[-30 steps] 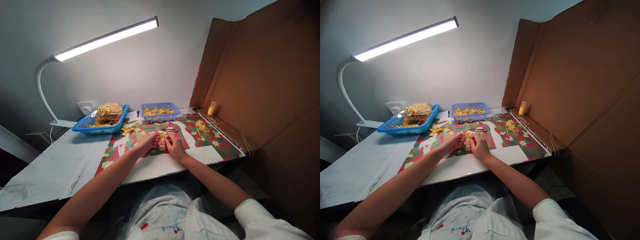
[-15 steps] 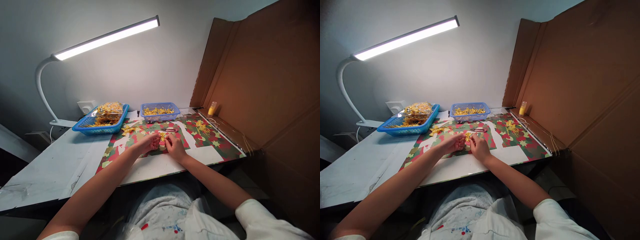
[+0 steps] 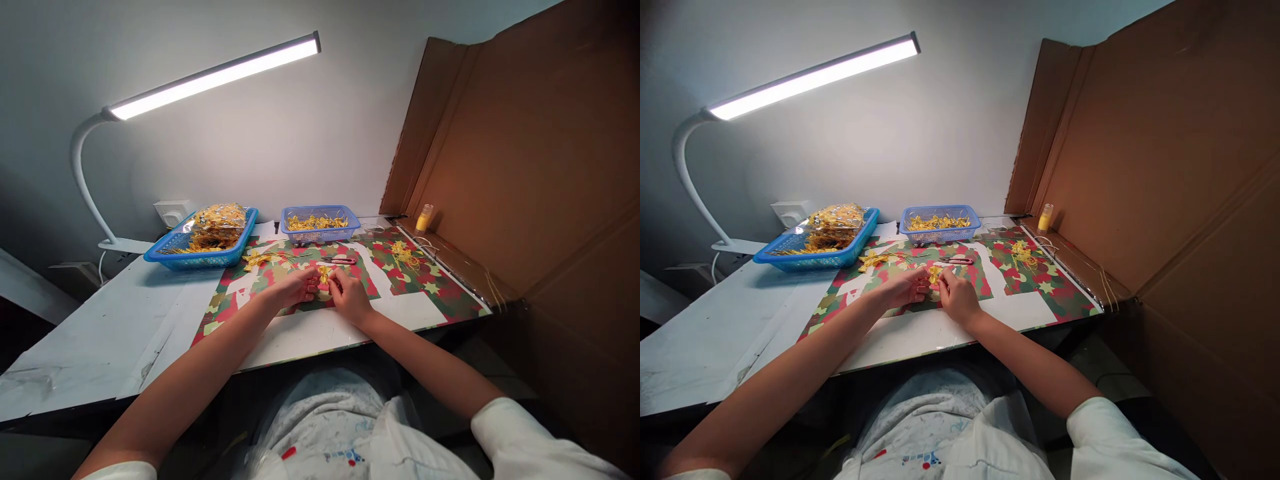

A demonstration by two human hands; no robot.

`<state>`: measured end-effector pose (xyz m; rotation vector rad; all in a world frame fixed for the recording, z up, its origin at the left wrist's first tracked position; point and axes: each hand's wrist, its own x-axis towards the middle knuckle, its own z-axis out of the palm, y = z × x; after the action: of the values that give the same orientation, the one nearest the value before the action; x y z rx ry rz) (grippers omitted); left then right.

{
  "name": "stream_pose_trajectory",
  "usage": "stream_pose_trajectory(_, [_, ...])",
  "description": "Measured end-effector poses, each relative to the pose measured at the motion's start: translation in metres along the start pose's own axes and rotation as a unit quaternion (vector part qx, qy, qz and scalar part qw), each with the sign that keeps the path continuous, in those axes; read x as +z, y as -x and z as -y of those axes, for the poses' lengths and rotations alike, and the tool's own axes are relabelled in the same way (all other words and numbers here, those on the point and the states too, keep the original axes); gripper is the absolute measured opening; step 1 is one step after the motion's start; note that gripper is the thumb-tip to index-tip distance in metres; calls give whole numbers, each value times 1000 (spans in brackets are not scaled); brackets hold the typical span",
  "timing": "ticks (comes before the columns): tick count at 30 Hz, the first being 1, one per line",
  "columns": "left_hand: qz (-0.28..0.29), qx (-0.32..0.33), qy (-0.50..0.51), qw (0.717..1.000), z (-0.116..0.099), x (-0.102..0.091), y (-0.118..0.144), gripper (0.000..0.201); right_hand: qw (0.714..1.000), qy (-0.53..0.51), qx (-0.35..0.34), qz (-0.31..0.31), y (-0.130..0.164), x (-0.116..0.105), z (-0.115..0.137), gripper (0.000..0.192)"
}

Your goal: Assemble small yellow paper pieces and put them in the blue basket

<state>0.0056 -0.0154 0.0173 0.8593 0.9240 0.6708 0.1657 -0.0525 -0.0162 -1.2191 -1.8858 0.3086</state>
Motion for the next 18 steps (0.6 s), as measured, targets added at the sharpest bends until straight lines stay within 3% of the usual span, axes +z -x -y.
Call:
stream_pose_trajectory(6, [16, 4, -12, 1000, 3, -4, -3, 30, 1000, -5, 1, 0, 1, -1, 3, 11])
stream_pose_trajectory(18, [-9, 25, -1, 1000, 8, 1, -4, 31, 1000, -1, 6, -9, 2, 1, 4, 11])
